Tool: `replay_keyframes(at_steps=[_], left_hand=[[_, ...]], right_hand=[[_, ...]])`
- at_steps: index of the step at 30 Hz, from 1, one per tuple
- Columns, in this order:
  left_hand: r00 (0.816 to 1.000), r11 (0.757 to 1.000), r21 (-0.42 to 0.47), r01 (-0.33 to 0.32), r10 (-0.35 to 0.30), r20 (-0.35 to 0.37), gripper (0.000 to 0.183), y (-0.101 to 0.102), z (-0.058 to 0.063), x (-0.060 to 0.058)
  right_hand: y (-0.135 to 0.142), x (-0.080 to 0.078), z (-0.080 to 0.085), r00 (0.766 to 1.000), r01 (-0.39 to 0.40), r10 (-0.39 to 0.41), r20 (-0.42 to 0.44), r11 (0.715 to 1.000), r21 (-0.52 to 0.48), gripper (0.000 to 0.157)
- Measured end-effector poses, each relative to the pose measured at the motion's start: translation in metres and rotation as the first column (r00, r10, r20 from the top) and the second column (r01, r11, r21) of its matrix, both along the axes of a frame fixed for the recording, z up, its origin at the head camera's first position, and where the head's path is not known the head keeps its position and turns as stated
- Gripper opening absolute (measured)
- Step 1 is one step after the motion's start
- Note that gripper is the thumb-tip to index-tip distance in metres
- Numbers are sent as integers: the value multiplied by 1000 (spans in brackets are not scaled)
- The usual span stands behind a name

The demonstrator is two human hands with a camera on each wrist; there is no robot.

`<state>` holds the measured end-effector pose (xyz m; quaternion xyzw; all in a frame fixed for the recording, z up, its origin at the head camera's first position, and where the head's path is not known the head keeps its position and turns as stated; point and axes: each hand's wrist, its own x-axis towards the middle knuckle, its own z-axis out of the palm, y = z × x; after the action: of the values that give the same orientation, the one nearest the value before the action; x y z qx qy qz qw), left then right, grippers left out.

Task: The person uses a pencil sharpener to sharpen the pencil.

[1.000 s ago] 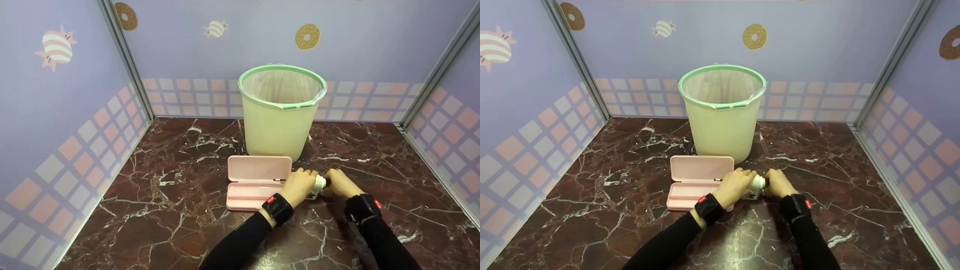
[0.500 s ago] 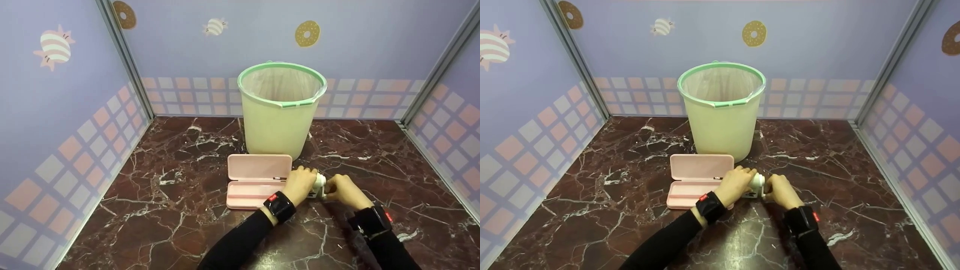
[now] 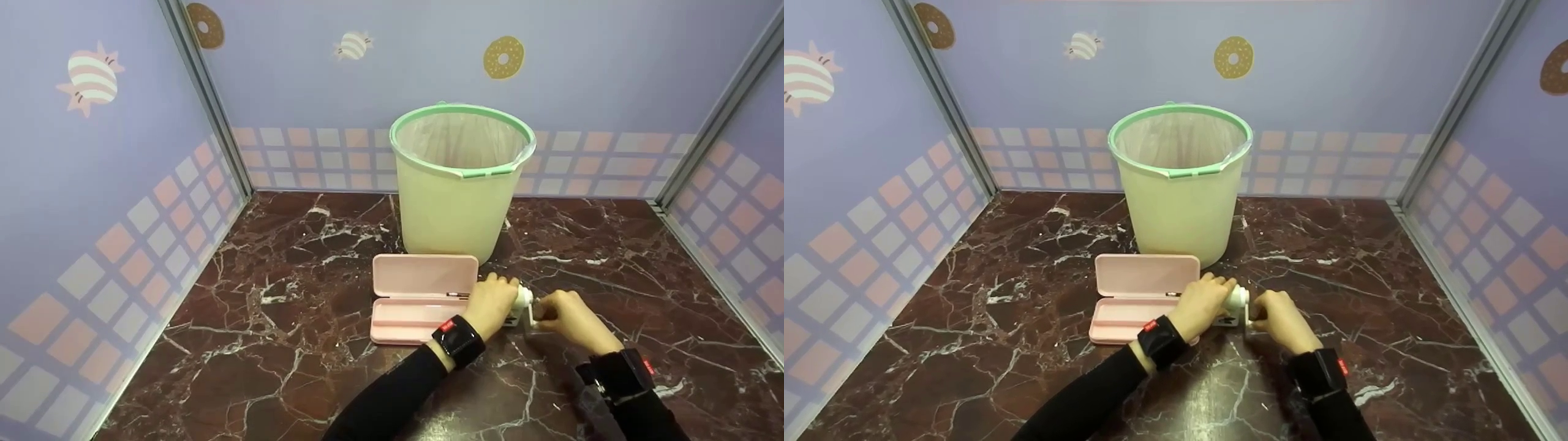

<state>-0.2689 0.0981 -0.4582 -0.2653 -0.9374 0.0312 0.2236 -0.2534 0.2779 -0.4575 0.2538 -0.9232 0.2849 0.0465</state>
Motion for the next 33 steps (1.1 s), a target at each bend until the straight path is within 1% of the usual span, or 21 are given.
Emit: replay_keyframes(at_steps=[5,8,13,16,20,24,28,33], left_hand=[[999,1000,-5,-3,3,-37,17,3,-1,1],[998,1000,-15,-22,21,-54,15,4,-1,1],[999,999,-27,-23,22,-49,14,6,-1,1],[999,1000,-24,-20,19,-32,14,5,0,0],[1000,1000,-22,-9,9,-9,13,3,1,-1],[1000,999,-32,4,-4,-2,11,1,3,-4],[1000,999,-46,22,-23,-9,11,1,5,-5],[999,998,-57,31,-33,-38,11,2,3,-5]], right_hand=[[3,6,11,999,2,-2,-33,1000,-12,14],[5,7,19,1000,13,-13,-24,1000,-26,10],[6,6,28,997,71,-71,-7,996,-62,12],[4,5,28,995,94,-96,-23,991,-93,13],[1,4,25,987,108,-121,-105,987,-122,13],[-1,1,22,966,120,-154,-208,979,-168,14],[-1,-2,18,946,146,-199,-256,967,-210,14],[0,-8,18,925,180,-229,-302,967,-182,14]])
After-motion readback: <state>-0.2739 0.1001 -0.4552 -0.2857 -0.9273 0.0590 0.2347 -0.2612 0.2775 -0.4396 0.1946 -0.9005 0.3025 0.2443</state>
